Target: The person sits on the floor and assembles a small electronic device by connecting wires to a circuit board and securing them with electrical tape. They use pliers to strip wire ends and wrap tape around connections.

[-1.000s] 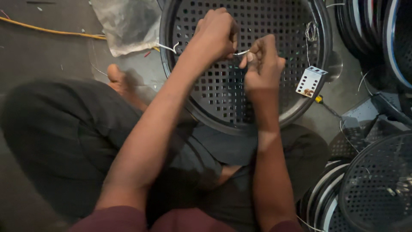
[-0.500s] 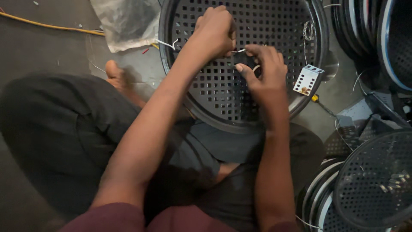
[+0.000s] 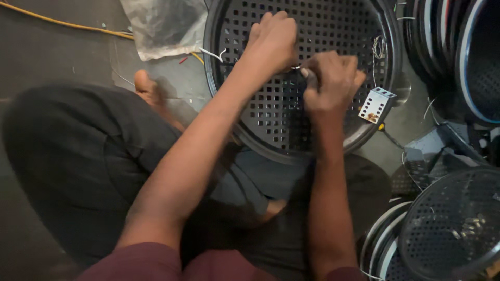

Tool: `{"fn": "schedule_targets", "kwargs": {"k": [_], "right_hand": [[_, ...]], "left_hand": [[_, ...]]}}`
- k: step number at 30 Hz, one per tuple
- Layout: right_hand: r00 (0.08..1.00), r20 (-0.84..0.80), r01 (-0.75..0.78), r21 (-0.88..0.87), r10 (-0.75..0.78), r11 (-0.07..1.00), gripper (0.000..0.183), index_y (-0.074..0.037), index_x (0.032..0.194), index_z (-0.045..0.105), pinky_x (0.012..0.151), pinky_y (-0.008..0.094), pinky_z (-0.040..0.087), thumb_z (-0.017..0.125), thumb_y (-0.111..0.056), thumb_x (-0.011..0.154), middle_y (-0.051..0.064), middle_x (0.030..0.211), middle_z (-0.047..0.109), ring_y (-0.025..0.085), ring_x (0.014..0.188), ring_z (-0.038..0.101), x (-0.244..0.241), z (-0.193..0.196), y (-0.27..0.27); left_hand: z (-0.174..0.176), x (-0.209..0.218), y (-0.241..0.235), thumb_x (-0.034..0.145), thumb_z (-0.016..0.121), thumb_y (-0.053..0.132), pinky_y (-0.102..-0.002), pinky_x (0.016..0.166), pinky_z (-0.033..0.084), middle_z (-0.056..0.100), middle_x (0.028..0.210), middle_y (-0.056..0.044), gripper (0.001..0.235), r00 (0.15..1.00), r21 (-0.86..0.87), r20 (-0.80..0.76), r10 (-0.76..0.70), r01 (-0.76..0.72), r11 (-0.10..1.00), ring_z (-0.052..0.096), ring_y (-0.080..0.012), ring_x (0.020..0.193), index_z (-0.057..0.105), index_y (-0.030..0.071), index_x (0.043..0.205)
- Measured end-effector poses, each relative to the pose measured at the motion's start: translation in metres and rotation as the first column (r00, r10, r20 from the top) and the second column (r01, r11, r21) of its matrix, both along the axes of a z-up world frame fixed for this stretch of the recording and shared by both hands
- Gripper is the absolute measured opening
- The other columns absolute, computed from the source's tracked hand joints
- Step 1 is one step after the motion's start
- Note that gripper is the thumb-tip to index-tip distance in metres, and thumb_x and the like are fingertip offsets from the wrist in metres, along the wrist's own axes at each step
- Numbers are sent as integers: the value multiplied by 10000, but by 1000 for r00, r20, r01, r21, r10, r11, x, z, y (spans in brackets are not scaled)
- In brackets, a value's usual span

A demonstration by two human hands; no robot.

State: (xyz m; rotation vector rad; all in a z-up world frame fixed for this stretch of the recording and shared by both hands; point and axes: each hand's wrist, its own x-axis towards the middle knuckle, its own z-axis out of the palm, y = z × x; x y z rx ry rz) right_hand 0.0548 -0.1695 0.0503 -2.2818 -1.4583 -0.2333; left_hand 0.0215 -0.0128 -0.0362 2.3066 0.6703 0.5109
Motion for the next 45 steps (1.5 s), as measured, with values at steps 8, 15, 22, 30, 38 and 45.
{"fn": "schedule_targets", "kwargs": {"k": [8, 15, 22, 30, 38, 45], "right_hand": [[992, 127, -16, -30, 19, 999, 137, -111, 963, 682, 909, 467, 319, 780, -100, 867, 8, 984, 676, 283, 1024, 540, 19, -8, 24], [972, -233, -22, -9, 19, 1000, 117, -93, 1005, 665, 886, 420, 388, 700, -21, 919, 3, 992, 710, 259, 961, 592, 8, 0, 10], [912, -409, 10, -33, -22, 999, 122, -118, 1006, 665, 887, 387, 437, 647, -30, 922, -1, 981, 718, 228, 942, 599, 11, 1, 6], [1000, 0, 7, 26, -7, 1000, 152, -120, 1010, 688, 868, 431, 358, 684, -31, 887, 17, 989, 726, 254, 980, 599, 16, -16, 21], [817, -576, 173, 303, 36, 937, 157, -27, 1210, 645, 923, 264, 506, 682, -63, 1061, 35, 1103, 683, 105, 995, 625, 59, 2, -30], [849, -521, 180, 130, -88, 975, 105, -59, 1029, 714, 820, 290, 528, 745, -42, 930, 49, 1051, 697, 136, 884, 659, 68, -15, -15]], "left_hand": [[12, -1, -1, 653, 858, 294, -554, 872, 461, 648, 1103, -150, 399, 1000, -73, -9, -5, 5, 997, 571, -401, 1081, 715, 22, 907], [1, 1, 0, 769, 767, 121, -556, 876, 496, 663, 1103, -155, 171, 999, 16, 30, 18, -19, 1000, 595, -418, 1081, 737, 32, 912], [11, -1, 3, 623, 817, 156, -512, 910, 503, 658, 1109, -164, 297, 992, -71, -116, -43, 35, 997, 589, -413, 1102, 741, 24, 878], [13, 0, 7, 758, 870, 350, -528, 921, 482, 646, 1160, -188, 427, 985, -91, -158, -64, 50, 995, 566, -421, 1134, 733, 5, 969], [21, -10, 14, 724, 809, 164, -500, 935, 473, 634, 1138, -136, 143, 975, -116, -140, -171, 155, 981, 553, -395, 1118, 780, 128, 859], [40, -18, 11, 513, 950, 360, -540, 868, 360, 627, 1102, -66, 520, 945, -152, -113, -307, 289, 945, 523, -365, 1093, 703, 193, 940]]}}
